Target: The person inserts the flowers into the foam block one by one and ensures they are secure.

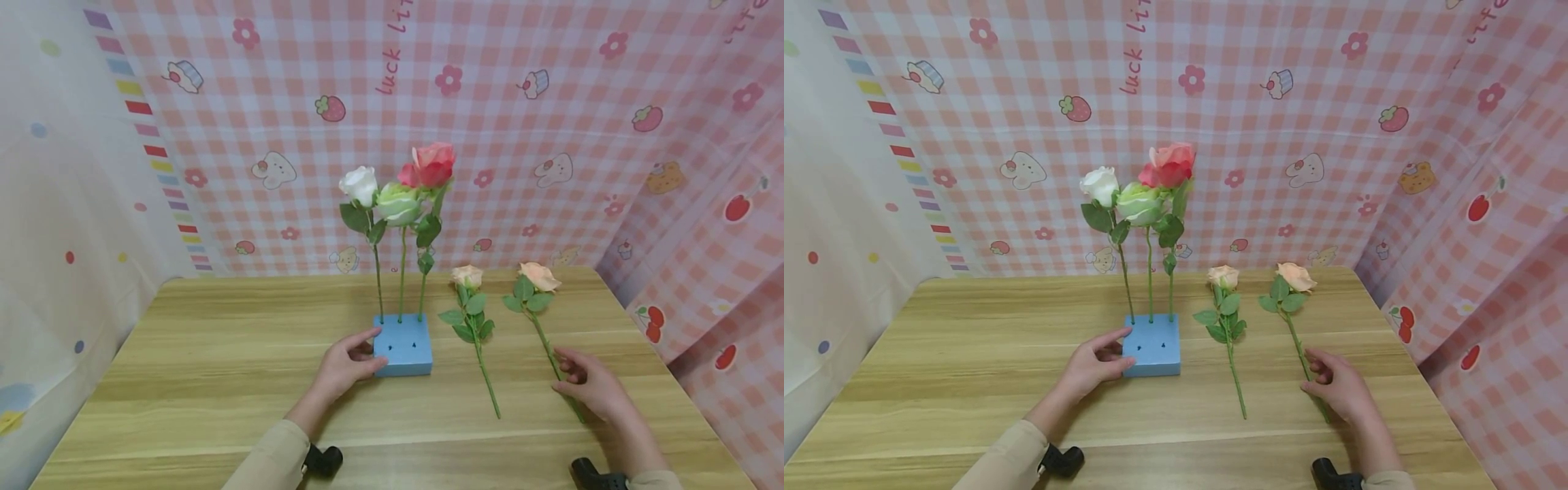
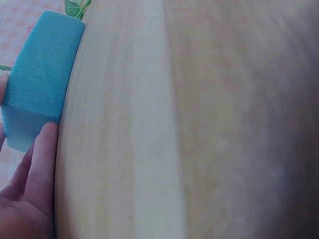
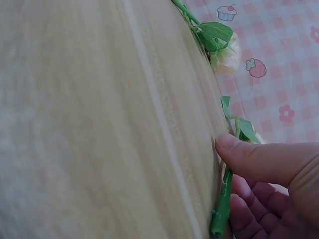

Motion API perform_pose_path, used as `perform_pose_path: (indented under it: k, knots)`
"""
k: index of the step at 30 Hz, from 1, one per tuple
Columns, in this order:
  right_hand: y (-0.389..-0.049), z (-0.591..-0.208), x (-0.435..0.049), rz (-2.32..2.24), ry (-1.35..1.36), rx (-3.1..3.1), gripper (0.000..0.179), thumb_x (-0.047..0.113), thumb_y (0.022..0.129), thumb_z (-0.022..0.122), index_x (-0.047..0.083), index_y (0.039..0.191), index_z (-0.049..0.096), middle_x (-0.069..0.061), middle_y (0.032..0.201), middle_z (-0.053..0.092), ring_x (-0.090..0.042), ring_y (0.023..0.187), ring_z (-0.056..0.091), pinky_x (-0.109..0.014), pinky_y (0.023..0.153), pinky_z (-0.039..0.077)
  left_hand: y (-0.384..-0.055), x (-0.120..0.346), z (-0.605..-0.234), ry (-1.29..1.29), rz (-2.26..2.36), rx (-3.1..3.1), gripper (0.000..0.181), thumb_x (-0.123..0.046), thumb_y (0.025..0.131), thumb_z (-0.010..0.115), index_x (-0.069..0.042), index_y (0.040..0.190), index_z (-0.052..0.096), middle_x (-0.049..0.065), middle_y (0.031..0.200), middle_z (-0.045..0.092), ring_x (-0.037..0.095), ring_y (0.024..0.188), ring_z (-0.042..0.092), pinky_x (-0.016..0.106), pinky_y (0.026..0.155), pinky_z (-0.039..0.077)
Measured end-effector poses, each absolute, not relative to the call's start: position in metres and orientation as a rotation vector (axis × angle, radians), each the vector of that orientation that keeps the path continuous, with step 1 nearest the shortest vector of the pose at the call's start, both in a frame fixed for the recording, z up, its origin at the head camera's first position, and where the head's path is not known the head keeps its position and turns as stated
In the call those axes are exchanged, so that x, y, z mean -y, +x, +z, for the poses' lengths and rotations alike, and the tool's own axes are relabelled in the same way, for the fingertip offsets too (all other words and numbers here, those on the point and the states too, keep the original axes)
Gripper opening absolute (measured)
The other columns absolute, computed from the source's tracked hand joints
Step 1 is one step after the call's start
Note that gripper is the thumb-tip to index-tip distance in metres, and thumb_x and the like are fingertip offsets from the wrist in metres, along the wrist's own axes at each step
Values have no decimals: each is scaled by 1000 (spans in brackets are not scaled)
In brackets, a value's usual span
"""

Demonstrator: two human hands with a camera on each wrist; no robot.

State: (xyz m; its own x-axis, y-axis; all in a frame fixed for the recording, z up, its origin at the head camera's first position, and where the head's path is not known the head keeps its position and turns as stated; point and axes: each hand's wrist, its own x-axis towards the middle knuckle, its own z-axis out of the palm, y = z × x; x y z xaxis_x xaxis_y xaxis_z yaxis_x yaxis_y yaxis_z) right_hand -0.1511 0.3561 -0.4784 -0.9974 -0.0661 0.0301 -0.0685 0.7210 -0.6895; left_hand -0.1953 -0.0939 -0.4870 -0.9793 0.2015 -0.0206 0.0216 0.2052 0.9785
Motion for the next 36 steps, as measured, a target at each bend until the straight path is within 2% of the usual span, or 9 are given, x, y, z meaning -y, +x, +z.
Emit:
perform_pose_path:
  k: [12,26,36]
  knots:
    - [-150,-476,-354,1104,6,2949,53,10,84,79,-8,129,59,-5,94,62,-14,80,51,-24,65,42,-194,94,-485,221,1880,-2322,56,-19,83,83,-17,135,64,11,114,61,25,99,59,33,73,59]
    - [-151,-475,-348,1102,-26,2923,43,5,85,76,-10,123,62,-3,84,61,-14,76,55,-24,63,45,-194,94,-486,211,1883,-2311,56,-18,83,83,-17,135,63,12,113,61,25,98,59,32,73,60]
    - [-149,-471,-348,1251,-100,2829,45,11,91,73,-8,130,59,-10,97,64,-12,84,58,-22,63,52,-196,92,-489,196,1872,-2341,56,-14,83,82,-15,135,63,11,113,61,25,98,59,33,73,60]
